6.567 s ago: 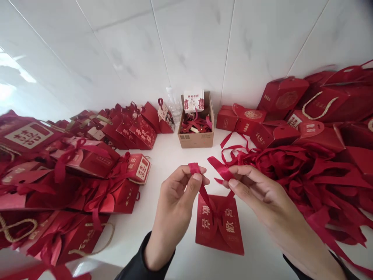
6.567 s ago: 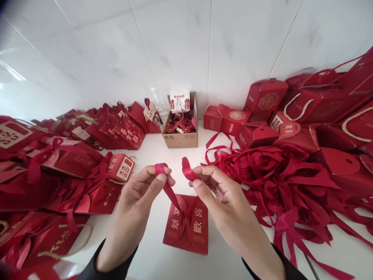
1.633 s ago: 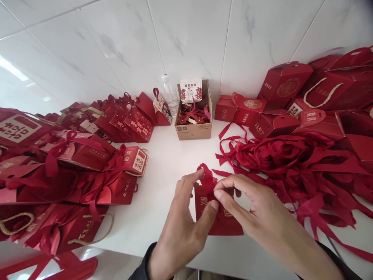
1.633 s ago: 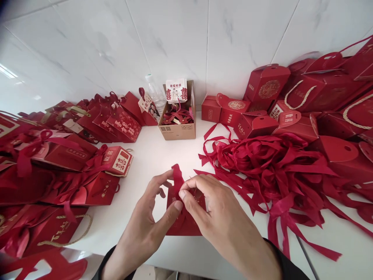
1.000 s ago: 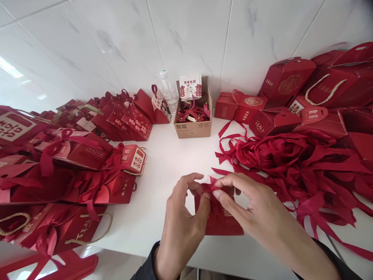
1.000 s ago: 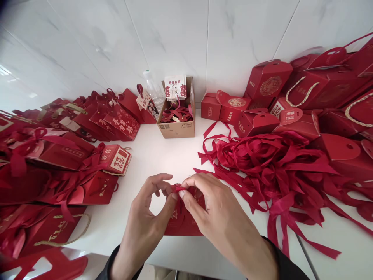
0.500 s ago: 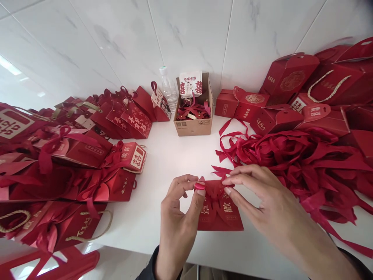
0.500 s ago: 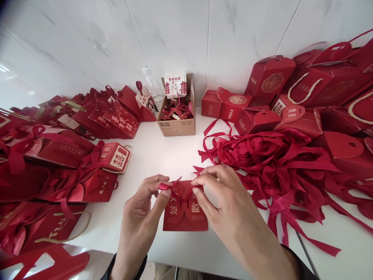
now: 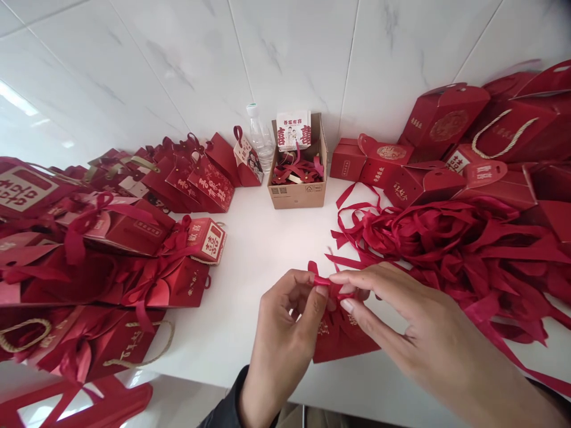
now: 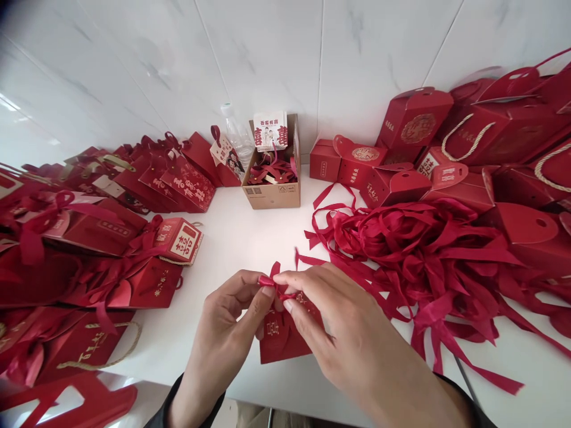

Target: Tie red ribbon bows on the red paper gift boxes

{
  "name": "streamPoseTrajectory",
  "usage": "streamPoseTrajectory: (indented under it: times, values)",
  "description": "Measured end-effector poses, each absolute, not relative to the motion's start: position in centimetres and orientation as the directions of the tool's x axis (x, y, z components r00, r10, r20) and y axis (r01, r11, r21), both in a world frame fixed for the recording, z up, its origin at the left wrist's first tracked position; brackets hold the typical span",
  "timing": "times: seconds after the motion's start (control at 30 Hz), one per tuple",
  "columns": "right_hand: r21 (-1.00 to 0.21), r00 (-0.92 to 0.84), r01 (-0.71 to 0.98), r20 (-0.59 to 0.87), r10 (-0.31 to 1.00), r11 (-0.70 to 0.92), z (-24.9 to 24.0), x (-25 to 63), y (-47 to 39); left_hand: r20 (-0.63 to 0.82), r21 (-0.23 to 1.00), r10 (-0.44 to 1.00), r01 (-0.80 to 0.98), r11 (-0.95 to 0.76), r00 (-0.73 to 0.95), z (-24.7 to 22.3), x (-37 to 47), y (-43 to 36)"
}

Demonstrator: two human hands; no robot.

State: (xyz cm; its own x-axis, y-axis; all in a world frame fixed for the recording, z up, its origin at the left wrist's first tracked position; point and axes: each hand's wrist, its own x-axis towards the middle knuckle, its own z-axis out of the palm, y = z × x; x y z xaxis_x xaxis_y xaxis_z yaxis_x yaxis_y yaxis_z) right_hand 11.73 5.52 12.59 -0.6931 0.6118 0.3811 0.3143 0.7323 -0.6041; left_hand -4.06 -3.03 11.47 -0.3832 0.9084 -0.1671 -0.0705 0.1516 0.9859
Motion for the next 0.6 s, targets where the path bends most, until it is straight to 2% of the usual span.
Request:
streamPoseTrajectory:
  times: [0.17, 0.3, 0.43, 0.6]
  values:
    - [-0.641, -0.702, 0.252, 0.394, 0.593, 0.725, 12.83, 11.51, 5.56, -0.231, 0.966, 0.930, -0.178, 0.185, -0.287, 11.94, -4.03, -2.74]
    - [-0.667, -0.718, 0.181, 0.413, 0.560, 0.723, 13.03, 11.42, 5.82, -0.253, 0.959, 0.945, -0.181, 0.217, -0.208, 12.07, -4.32, -2.73]
    - [-0.686, -0.712, 0.174, 0.408, 0.571, 0.707, 13.09, 11.39, 6.02, -0.228, 0.971, 0.957, -0.119, 0.209, -0.178, 12.18, -4.59, -2.93]
    - [-0.665, -0.699, 0.187, 0.427, 0.573, 0.723, 12.79, 11.30, 6.21, -0.171, 0.978, 0.977, 0.095, 0.184, -0.127, 12.52, -4.62, -3.28]
